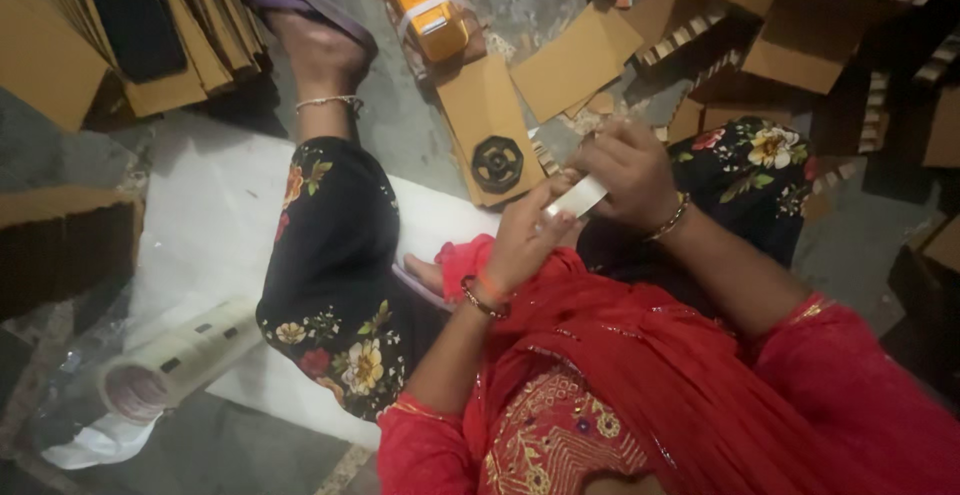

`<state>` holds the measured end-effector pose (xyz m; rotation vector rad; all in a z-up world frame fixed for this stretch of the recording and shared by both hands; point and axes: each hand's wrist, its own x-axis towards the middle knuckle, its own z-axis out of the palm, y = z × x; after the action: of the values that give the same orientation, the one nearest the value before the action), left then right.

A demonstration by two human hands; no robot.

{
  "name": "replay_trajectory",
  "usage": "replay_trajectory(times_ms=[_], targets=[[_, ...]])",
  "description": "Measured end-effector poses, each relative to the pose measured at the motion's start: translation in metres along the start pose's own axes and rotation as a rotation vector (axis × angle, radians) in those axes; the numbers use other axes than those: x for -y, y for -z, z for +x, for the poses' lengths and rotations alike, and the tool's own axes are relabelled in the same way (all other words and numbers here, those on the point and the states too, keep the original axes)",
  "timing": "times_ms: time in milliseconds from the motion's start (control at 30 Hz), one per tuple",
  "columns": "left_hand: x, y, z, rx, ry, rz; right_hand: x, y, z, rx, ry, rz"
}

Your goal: The person sits on the floor and assembles small cardboard boxes. They fold the flaps of the cardboard pieces and secure them using a roll of clear adhesive tape. The person handles the boxes one at a time, folding the sides and applying tape to the seams.

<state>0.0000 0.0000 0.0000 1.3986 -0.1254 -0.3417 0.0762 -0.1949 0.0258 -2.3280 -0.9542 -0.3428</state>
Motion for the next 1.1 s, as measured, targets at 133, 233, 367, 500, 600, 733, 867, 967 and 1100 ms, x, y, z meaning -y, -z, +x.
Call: replay_trajectory(times_ms=[133, 233, 367, 500, 600, 733, 867, 967, 1100], targets=[[0.017, -0.003, -0.006, 0.001, -0.193, 0.077, -0.007, -0.006, -0.004, -0.059, -0.155, 0.300], [0.006, -0.001, -0.009, 0.083, -0.115, -0.138, -0.021, -0.029, -0.011, 0.036, -0.476, 0.868], [-0.011, -0.003, -0.010, 0.122, -0.160, -0.114, -0.030, -0.057, -0.031, 0.173, -0.629, 1.377], [-0.019, -0.005, -0.011, 0.120, -0.167, 0.052, -0.033, -0.066, -0.037, 0.240, -0.757, 1.446], [-0.030, -0.008, -0.012, 0.062, -0.175, 0.133, -0.031, -0.062, -0.028, 0.260, -0.688, 1.470], [-0.037, -0.016, -0.014, -0.018, -0.168, 0.163, -0.016, -0.055, -0.014, 0.393, -0.770, 0.950], [-0.038, -0.017, -0.016, -0.166, -0.089, 0.231, -0.011, -0.039, -0.005, 0.094, -0.466, 0.916], [-0.037, -0.014, -0.014, -0.302, -0.195, 0.393, -0.007, -0.032, -0.009, -0.113, -0.501, 0.915], [-0.034, -0.010, -0.012, -0.330, -0.234, 0.489, -0.006, -0.017, -0.013, -0.177, -0.200, 0.403]])
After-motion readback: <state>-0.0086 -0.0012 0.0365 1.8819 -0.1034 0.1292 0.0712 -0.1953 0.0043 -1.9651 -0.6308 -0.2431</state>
